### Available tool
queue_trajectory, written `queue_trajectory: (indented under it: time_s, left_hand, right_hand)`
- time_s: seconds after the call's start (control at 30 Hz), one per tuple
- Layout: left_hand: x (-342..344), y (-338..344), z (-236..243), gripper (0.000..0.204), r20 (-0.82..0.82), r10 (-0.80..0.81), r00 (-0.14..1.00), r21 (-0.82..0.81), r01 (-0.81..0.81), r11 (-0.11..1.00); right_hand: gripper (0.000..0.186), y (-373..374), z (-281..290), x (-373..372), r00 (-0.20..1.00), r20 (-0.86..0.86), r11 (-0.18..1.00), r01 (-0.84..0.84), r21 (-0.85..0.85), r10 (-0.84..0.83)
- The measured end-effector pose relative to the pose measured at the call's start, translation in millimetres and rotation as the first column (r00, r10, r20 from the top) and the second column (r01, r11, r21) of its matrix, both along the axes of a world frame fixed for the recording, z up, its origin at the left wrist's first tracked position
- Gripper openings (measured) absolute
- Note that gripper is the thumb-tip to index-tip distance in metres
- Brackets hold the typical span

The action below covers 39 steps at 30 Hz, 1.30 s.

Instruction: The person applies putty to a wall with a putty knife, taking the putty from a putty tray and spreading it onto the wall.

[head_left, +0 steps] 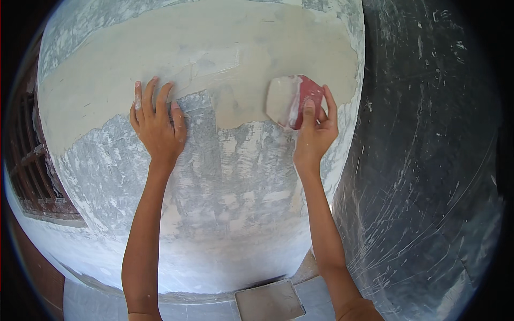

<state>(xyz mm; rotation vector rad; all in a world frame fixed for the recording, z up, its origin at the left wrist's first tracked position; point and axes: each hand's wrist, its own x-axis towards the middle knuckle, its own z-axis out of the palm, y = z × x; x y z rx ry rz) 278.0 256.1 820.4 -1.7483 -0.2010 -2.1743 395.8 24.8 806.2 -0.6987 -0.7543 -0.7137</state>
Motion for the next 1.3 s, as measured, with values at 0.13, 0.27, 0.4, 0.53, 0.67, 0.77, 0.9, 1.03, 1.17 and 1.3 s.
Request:
queue_trajectory:
  time_s: [0.13, 0.27, 0.4, 0.53, 0.67, 0.77, 0.9, 1.03, 1.17, 1.3]
  left_hand:
    - [-2, 9, 0, 0.039, 0.029, 0.012, 1.0, 0.001, -0.012, 1.0]
    - [-2, 4, 1, 0.043, 0.012, 0.036, 0.999, -0.018, -0.036, 0.999]
    - [-1, 0, 1, 0.047, -0.035, 0.064, 0.997, -0.035, -0.065, 0.997]
    - [0, 6, 0, 0.048, -0.014, 0.031, 0.999, -0.016, -0.031, 0.999]
    - [-1, 4, 3, 0.049, 0.015, 0.039, 0.999, -0.007, -0.039, 0.999]
    - [-3, 1, 1, 0.048, -0.022, 0.077, 0.997, -0.033, -0.077, 0.996]
    - [3, -1, 1, 0.048, -0.037, 0.059, 0.998, -0.026, -0.06, 0.998]
    - [-2, 4, -1, 0.047, -0.028, 0.043, 0.999, -0.015, -0.043, 0.999]
    - [-2, 7, -1, 0.047, 0.002, 0.046, 0.999, -0.019, -0.046, 0.999]
    - [-1, -2, 0, 0.047, -0.019, 0.048, 0.999, -0.041, -0.049, 0.998]
  right_hand:
    - [0.04, 38, 15, -8, 0.993, 0.118, 0.965, -0.002, -0.261, 0.034]
    - [0.04, -11, 25, 36, 0.998, -0.007, 0.993, 0.066, -0.098, -0.067]
    - [0.041, -43, 31, 50, 0.995, -0.079, 0.974, 0.076, 0.211, -0.06]
    - [0.04, 14, 43, 8, 0.99, 0.144, 0.987, 0.025, -0.158, -0.002]
    - [0.038, 24, 57, 21, 0.977, 0.189, 0.979, 0.126, -0.16, -0.094]
    - [0.04, -28, 62, 52, 0.992, 0.001, 0.992, 0.125, -0.017, -0.125]
    - [0.04, -40, 63, 45, 0.982, -0.042, 0.975, 0.189, 0.116, -0.185]
    - [0.04, 33, 57, -7, 0.965, 0.26, 0.973, 0.079, -0.217, -0.02]
    - [0.04, 35, 65, -4, 0.972, 0.235, 0.957, 0.091, -0.274, -0.025]
    - [0.039, -30, 71, 38, 0.973, -0.03, 0.973, 0.231, 0.029, -0.23]
